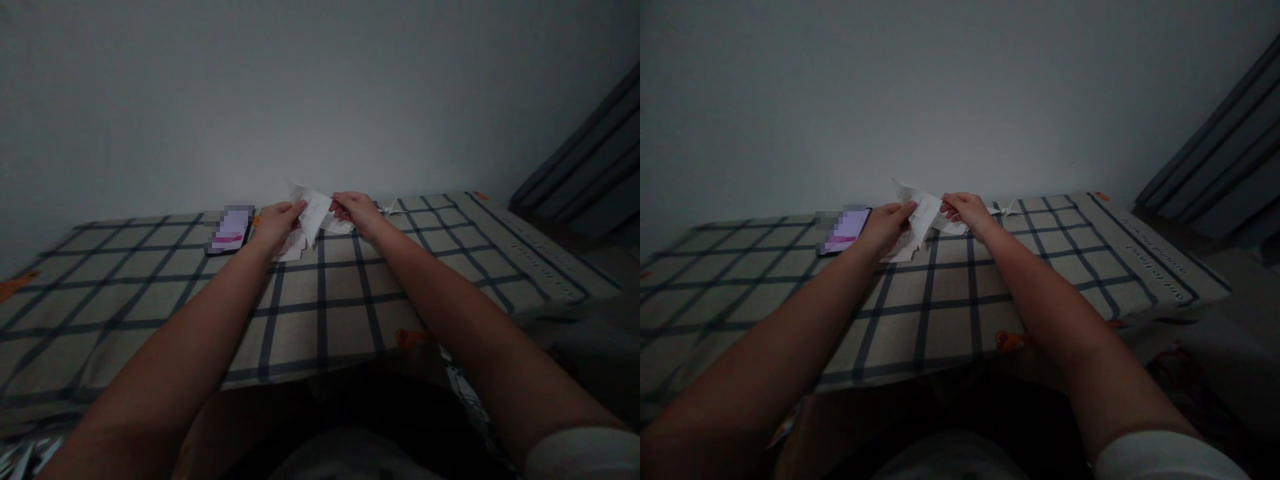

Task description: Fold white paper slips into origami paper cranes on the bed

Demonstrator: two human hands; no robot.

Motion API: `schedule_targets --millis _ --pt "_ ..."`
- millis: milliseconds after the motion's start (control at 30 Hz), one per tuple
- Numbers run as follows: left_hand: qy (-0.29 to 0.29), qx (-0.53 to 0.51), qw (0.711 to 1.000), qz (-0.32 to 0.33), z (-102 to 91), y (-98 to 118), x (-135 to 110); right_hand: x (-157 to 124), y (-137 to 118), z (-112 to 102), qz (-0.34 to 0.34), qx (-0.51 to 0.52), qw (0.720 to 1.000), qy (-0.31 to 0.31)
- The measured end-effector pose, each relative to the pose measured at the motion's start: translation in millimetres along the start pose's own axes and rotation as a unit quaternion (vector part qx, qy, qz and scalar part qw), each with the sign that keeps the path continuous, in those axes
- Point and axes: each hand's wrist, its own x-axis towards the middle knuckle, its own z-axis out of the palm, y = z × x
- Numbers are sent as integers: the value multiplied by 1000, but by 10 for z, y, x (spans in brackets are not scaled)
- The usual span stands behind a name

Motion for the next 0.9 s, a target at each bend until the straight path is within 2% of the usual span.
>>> schedule_targets --millis 133,333,700,800,900 --pt "-16 -20 1000 1 30 6 -32 -7 1 38 10 -37 999 -22" --pt "-39 -63 997 -12 71 65 -84 -14 -36 58 -10 -94 995 4" --pt "-7 -84 996 -19 46 77 -50 -37 -89 59 -38 -159 987 13" --pt "17 -83 996 1 39 91 -50 -40 -106 47 -44 -179 983 9" --pt "16 -92 996 12 35 95 -46 -40 -98 45 -40 -159 986 3"
